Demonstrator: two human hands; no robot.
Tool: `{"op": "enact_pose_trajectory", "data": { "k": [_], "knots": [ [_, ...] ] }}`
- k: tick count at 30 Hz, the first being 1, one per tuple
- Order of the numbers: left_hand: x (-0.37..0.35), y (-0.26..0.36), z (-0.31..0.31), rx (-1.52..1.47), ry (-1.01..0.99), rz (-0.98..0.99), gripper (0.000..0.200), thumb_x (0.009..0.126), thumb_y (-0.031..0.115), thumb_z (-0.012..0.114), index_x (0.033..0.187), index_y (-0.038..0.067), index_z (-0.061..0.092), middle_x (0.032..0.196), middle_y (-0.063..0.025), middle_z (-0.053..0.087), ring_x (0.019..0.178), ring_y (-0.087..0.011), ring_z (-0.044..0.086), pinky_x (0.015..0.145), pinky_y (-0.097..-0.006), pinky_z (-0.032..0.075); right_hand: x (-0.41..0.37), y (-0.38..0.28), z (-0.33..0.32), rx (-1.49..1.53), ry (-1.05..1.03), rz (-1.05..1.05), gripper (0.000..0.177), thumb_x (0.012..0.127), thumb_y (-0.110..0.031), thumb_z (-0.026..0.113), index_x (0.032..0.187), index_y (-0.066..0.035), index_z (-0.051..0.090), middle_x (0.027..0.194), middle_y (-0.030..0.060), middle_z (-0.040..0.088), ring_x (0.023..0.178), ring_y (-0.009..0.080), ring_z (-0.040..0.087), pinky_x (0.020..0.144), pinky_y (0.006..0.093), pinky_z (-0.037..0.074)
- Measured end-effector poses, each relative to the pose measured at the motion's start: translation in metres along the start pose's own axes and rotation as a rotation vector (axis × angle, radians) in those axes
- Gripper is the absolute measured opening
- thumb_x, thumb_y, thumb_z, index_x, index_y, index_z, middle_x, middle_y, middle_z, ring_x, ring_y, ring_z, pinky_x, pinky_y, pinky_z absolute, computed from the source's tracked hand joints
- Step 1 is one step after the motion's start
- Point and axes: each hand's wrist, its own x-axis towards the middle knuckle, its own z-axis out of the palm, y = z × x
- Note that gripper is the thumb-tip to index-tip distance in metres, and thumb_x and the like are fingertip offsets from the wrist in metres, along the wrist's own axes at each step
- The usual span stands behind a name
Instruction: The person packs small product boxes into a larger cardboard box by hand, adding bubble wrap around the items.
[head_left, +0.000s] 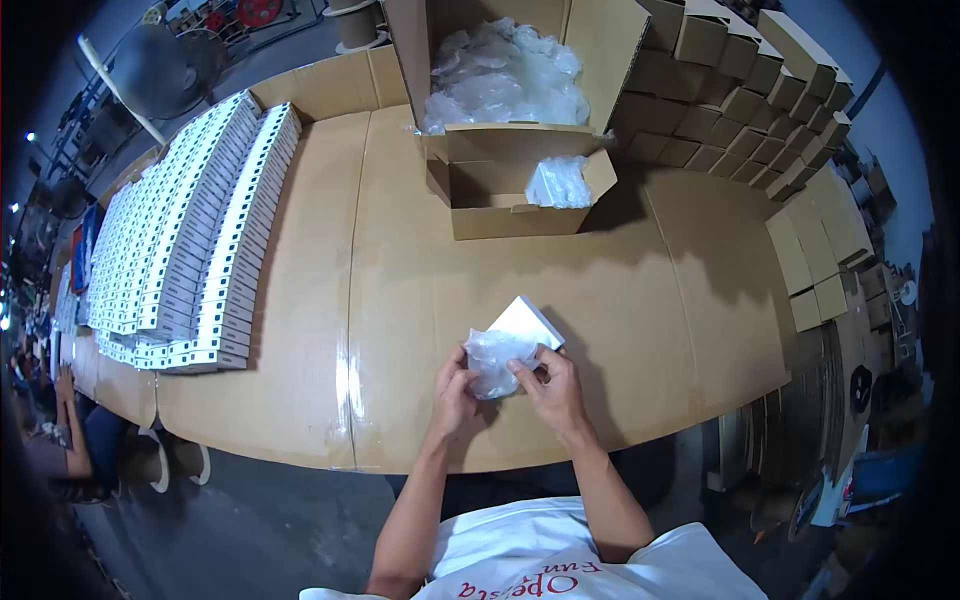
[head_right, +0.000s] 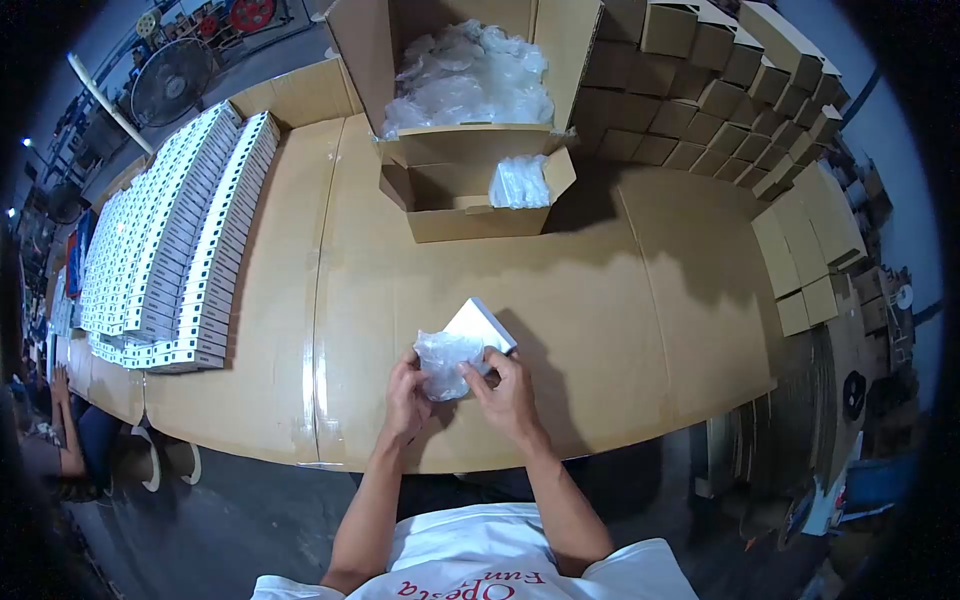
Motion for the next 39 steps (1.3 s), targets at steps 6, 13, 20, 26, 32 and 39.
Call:
{"op": "enact_pose_trajectory", "data": {
  "k": [6,13,20,26,32,39],
  "knots": [
    [0.009,-0.012,-0.013,0.172,0.116,0.115,0.023,0.105,0.020,0.052,0.118,0.001,0.056,0.107,-0.0047,0.063,0.090,-0.0095,0.061,0.078,-0.0264,0.053,-0.001,-0.004,-0.011,-0.124,0.009,-0.042,0.025,0.087,-0.015,0.079,0.081,0.004,0.062,0.076,0.0046,0.053,0.061,0.0095,0.045,0.053,0.0281,0.040],
    [0.002,-0.003,0.004,0.155,0.061,0.277,0.026,0.095,0.014,0.069,0.115,0.001,0.059,0.105,-0.0059,0.068,0.092,-0.0108,0.064,0.077,-0.0273,0.054,-0.002,-0.008,-0.003,0.009,0.040,-0.070,0.021,0.088,-0.011,0.078,0.082,0.001,0.062,0.072,-0.0019,0.051,0.062,0.0055,0.044,0.055,0.0249,0.039],
    [0.004,0.004,-0.002,0.522,0.036,-0.009,0.035,0.087,0.009,0.078,0.117,-0.001,0.064,0.106,-0.0087,0.071,0.094,-0.0150,0.067,0.085,-0.0313,0.055,0.003,-0.035,-0.020,0.316,-0.009,-0.033,0.038,0.082,-0.008,0.083,0.109,0.009,0.062,0.097,0.0102,0.068,0.088,0.0156,0.068,0.077,0.0282,0.059],
    [0.013,-0.007,-0.004,0.379,0.114,0.103,0.029,0.090,0.009,0.076,0.115,-0.001,0.066,0.103,-0.0064,0.072,0.090,-0.0125,0.067,0.081,-0.0282,0.054,0.002,-0.015,-0.022,-0.123,-0.155,-0.051,0.022,0.085,-0.005,0.080,0.100,0.005,0.069,0.088,-0.0002,0.066,0.071,0.0067,0.059,0.062,0.0222,0.049],
    [0.013,-0.009,-0.004,0.294,0.169,0.131,0.029,0.089,0.009,0.077,0.114,-0.001,0.066,0.102,-0.0071,0.072,0.090,-0.0121,0.067,0.080,-0.0281,0.055,0.000,-0.044,-0.027,-0.400,-0.156,-0.110,0.014,0.085,-0.009,0.079,0.089,0.002,0.071,0.070,-0.0022,0.062,0.056,0.0049,0.051,0.050,0.0255,0.042],
    [0.013,-0.003,0.003,0.361,0.103,0.130,0.039,0.084,0.007,0.081,0.117,-0.003,0.063,0.103,-0.0089,0.072,0.089,-0.0134,0.069,0.079,-0.0283,0.057,0.008,-0.053,-0.056,-0.129,0.018,-0.052,0.022,0.095,-0.005,0.062,0.114,-0.004,0.073,0.103,0.0082,0.069,0.085,0.0106,0.062,0.072,0.0243,0.051]
  ]
}}
